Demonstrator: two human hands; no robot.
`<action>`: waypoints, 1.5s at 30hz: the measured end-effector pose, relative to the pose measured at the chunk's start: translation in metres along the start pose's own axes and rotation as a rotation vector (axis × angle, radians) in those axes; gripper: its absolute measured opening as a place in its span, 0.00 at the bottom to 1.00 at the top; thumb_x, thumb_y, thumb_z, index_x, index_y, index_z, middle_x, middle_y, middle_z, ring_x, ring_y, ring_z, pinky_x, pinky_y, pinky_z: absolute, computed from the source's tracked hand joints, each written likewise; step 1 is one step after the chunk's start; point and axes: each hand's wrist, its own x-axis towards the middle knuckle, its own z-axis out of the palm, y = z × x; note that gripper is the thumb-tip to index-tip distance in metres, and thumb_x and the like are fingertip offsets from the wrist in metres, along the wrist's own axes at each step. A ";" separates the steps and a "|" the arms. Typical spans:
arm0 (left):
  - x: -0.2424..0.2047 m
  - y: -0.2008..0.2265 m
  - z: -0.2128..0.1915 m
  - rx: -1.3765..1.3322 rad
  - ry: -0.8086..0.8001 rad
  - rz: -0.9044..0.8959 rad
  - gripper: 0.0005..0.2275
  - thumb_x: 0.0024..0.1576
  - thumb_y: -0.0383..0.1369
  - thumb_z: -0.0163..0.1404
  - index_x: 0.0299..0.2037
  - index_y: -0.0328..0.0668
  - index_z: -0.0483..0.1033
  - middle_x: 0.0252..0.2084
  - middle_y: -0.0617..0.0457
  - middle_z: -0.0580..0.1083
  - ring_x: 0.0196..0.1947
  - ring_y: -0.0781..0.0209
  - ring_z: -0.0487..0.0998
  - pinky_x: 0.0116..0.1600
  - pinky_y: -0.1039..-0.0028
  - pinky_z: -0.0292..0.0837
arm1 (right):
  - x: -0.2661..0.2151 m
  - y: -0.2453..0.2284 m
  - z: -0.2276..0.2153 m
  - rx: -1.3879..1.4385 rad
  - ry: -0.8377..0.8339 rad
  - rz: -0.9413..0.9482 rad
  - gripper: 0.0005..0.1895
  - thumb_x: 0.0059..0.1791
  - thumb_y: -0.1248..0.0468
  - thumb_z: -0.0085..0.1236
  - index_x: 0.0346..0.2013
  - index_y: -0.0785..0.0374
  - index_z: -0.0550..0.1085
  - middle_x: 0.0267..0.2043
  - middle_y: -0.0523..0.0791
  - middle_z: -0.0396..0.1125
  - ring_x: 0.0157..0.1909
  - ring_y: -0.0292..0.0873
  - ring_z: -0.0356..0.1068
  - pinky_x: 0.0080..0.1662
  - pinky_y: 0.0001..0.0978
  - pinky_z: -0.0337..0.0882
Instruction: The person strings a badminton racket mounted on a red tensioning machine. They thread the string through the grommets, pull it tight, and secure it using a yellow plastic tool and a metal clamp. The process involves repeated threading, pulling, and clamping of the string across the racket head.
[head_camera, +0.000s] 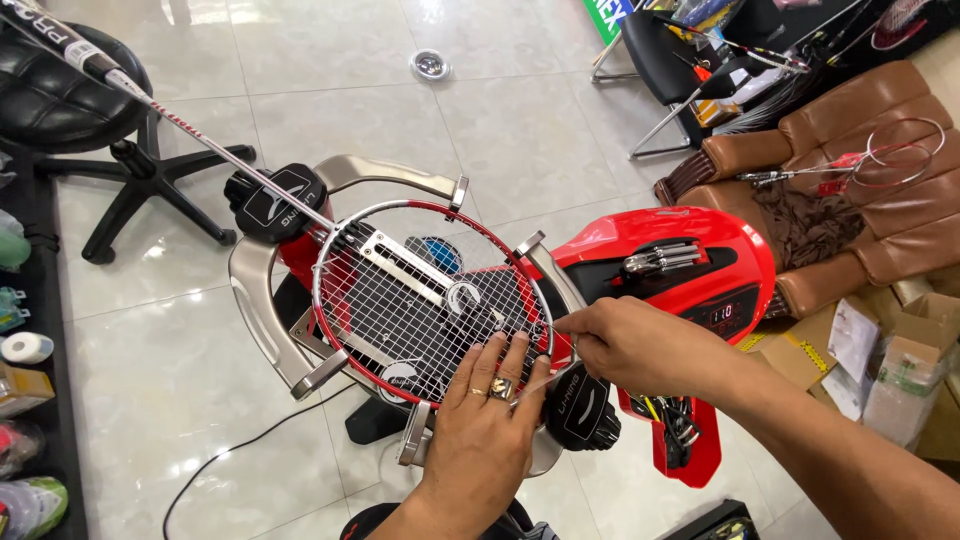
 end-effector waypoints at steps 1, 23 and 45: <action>0.002 0.000 -0.002 0.002 -0.003 0.004 0.22 0.63 0.31 0.54 0.68 0.29 0.78 0.75 0.25 0.72 0.78 0.28 0.67 0.80 0.43 0.53 | -0.001 -0.001 0.000 0.004 0.003 -0.001 0.22 0.49 0.63 0.52 0.52 0.54 0.88 0.24 0.44 0.81 0.22 0.45 0.70 0.31 0.41 0.75; 0.099 -0.054 0.006 -0.038 -0.548 -0.556 0.12 0.61 0.47 0.55 0.46 0.56 0.86 0.42 0.49 0.83 0.51 0.35 0.87 0.50 0.43 0.81 | -0.026 -0.001 0.038 0.231 0.090 0.043 0.20 0.55 0.59 0.49 0.58 0.55 0.83 0.46 0.56 0.83 0.53 0.64 0.84 0.47 0.55 0.85; 0.105 -0.050 0.004 -0.128 -0.437 -0.303 0.10 0.65 0.31 0.50 0.47 0.35 0.83 0.42 0.34 0.81 0.45 0.24 0.88 0.48 0.38 0.84 | -0.011 -0.011 0.006 0.254 -0.041 0.123 0.17 0.52 0.65 0.47 0.36 0.68 0.85 0.23 0.51 0.75 0.17 0.44 0.76 0.25 0.35 0.77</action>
